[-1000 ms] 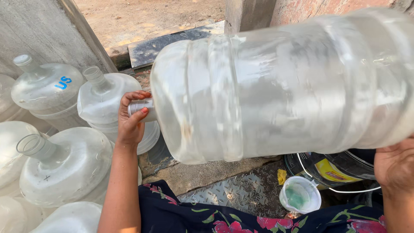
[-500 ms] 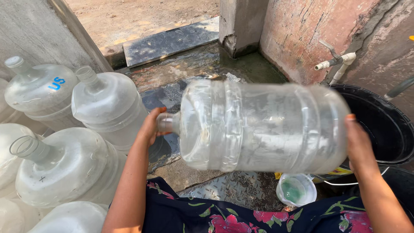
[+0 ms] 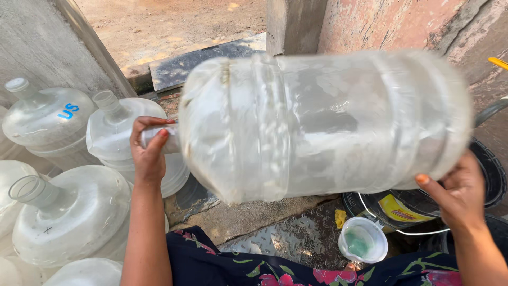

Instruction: The person sits on a wet floor and repeatedly rinses large transparent water containers by scooping water from a bucket with a small jug, pouring it into the containers, shaking them, and emptying the water. The person handles multiple containers one at a time and places them upright after rinsing.

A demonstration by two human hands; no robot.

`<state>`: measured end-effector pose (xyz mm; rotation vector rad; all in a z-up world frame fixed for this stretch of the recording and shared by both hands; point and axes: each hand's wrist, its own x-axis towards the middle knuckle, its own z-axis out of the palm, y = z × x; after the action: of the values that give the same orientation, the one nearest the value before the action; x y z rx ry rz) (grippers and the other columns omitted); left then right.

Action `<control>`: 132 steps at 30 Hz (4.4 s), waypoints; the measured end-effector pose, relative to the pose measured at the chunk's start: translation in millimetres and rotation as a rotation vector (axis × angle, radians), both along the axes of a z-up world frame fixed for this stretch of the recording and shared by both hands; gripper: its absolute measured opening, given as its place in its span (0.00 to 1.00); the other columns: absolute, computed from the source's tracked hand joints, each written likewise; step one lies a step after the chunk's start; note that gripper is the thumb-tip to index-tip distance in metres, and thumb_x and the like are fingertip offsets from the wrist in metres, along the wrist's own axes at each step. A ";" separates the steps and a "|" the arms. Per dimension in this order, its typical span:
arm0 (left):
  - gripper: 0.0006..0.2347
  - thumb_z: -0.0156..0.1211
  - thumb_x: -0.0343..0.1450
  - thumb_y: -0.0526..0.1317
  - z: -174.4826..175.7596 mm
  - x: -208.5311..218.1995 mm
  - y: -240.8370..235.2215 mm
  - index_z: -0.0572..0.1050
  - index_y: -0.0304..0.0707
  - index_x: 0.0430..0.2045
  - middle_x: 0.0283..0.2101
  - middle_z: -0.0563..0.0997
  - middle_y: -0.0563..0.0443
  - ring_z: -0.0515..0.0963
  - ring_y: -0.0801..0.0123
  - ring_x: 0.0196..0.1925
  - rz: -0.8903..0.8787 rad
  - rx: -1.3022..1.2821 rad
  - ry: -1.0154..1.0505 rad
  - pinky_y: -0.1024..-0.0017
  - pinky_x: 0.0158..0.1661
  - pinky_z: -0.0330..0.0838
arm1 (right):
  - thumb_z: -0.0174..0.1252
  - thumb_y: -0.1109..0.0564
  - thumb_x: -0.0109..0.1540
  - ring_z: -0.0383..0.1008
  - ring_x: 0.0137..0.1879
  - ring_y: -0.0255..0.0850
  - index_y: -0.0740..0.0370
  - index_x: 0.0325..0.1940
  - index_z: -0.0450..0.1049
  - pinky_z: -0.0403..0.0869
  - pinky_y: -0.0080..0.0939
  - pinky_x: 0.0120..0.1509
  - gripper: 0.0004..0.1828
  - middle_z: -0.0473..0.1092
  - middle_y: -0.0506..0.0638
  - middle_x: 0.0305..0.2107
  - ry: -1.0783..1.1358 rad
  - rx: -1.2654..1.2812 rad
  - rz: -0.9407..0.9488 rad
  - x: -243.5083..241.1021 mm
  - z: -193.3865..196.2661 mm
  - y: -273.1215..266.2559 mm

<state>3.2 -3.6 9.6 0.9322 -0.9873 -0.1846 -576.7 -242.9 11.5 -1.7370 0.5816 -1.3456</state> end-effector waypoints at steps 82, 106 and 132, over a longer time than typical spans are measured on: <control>0.23 0.52 0.69 0.61 -65.4 11.5 -38.8 0.68 0.43 0.45 0.40 0.80 0.48 0.83 0.64 0.35 0.067 0.856 0.427 0.67 0.32 0.82 | 0.61 0.34 0.60 0.71 0.59 0.56 0.71 0.60 0.68 0.63 0.56 0.69 0.40 0.72 0.66 0.48 0.334 0.431 0.003 12.2 -80.3 -65.0; 0.11 0.58 0.71 0.37 -35.5 0.2 -9.7 0.73 0.35 0.47 0.45 0.80 0.48 0.80 0.68 0.46 -0.256 -0.156 0.371 0.70 0.51 0.76 | 0.55 0.37 0.62 0.71 0.59 0.51 0.66 0.65 0.65 0.69 0.57 0.63 0.37 0.70 0.62 0.55 -0.013 -0.165 -0.020 21.7 -8.0 -14.2; 0.12 0.64 0.72 0.41 7.4 -4.8 0.2 0.72 0.39 0.47 0.52 0.77 0.52 0.75 0.71 0.58 -0.253 -0.039 0.038 0.69 0.63 0.66 | 0.47 0.36 0.73 0.62 0.76 0.48 0.66 0.72 0.57 0.60 0.54 0.87 0.35 0.62 0.58 0.68 -0.202 -0.015 0.132 32.4 23.0 -21.0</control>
<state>-1.5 -3.4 17.0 0.7642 -1.0684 -0.3929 -544.3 -263.8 34.5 -1.5980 0.3383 -1.4131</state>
